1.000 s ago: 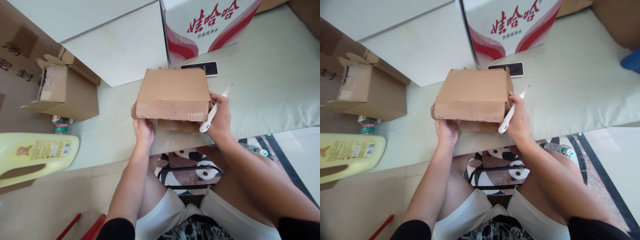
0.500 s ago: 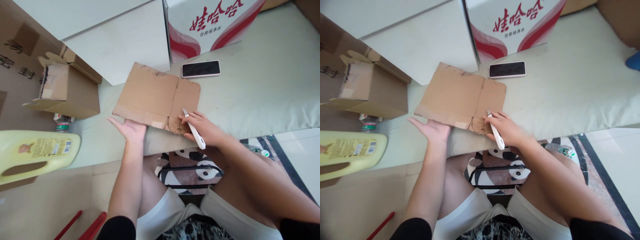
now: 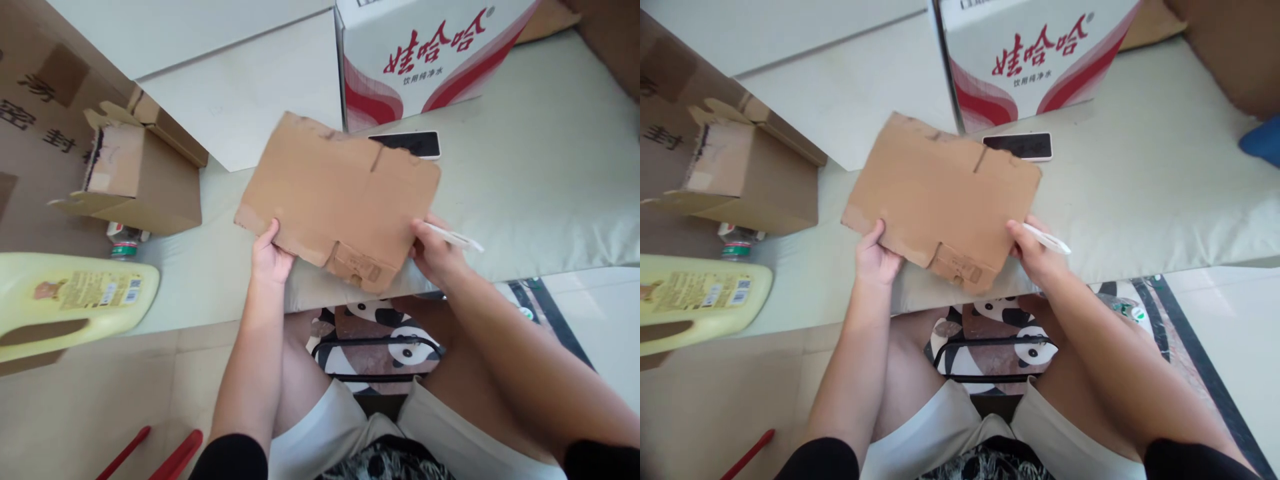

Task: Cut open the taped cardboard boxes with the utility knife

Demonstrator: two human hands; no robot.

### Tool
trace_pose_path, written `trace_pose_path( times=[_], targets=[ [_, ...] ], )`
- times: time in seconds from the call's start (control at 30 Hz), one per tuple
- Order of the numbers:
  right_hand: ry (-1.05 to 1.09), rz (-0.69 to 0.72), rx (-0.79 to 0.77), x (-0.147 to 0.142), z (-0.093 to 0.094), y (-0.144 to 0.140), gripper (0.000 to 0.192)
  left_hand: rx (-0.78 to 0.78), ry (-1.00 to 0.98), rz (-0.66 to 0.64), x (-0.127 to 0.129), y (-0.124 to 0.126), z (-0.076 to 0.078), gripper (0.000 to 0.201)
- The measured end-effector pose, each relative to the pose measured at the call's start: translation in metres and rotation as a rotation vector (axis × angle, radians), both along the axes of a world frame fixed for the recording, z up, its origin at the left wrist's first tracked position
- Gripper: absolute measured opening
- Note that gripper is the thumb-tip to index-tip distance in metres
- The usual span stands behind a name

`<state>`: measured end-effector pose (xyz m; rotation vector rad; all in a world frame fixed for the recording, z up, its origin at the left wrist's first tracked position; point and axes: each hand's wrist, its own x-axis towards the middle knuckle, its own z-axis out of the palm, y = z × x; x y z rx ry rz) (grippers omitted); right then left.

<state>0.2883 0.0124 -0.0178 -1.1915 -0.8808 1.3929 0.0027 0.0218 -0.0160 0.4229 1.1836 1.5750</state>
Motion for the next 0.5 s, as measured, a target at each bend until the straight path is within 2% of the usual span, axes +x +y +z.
trace_pose_path(
  times=[0.13, 0.2, 0.27, 0.37, 0.43, 0.5],
  targets=[
    [0.175, -0.081, -0.122, -0.01, 0.013, -0.008, 0.042, -0.145, -0.004, 0.004, 0.012, 0.002, 0.001, 0.035],
    [0.189, -0.093, -0.143, -0.01, 0.021, -0.012, 0.044, -0.189, -0.001, 0.003, 0.015, 0.003, 0.005, 0.029],
    [0.165, -0.115, -0.138, -0.002, 0.03, -0.017, 0.044, -0.194, -0.008, -0.052, 0.016, 0.002, 0.01, 0.024],
    [0.096, -0.194, -0.123, 0.032, 0.046, -0.031, 0.044, -0.173, -0.027, -0.164, 0.014, -0.002, 0.018, 0.026],
    [-0.004, -0.267, -0.045, 0.064, 0.059, -0.046, 0.044, -0.166, -0.031, -0.204, 0.013, -0.005, 0.022, 0.025],
    [-0.156, -0.217, 0.029, 0.093, 0.076, -0.063, 0.041, -0.149, -0.026, -0.214, 0.011, -0.007, 0.024, 0.024]
  ],
)
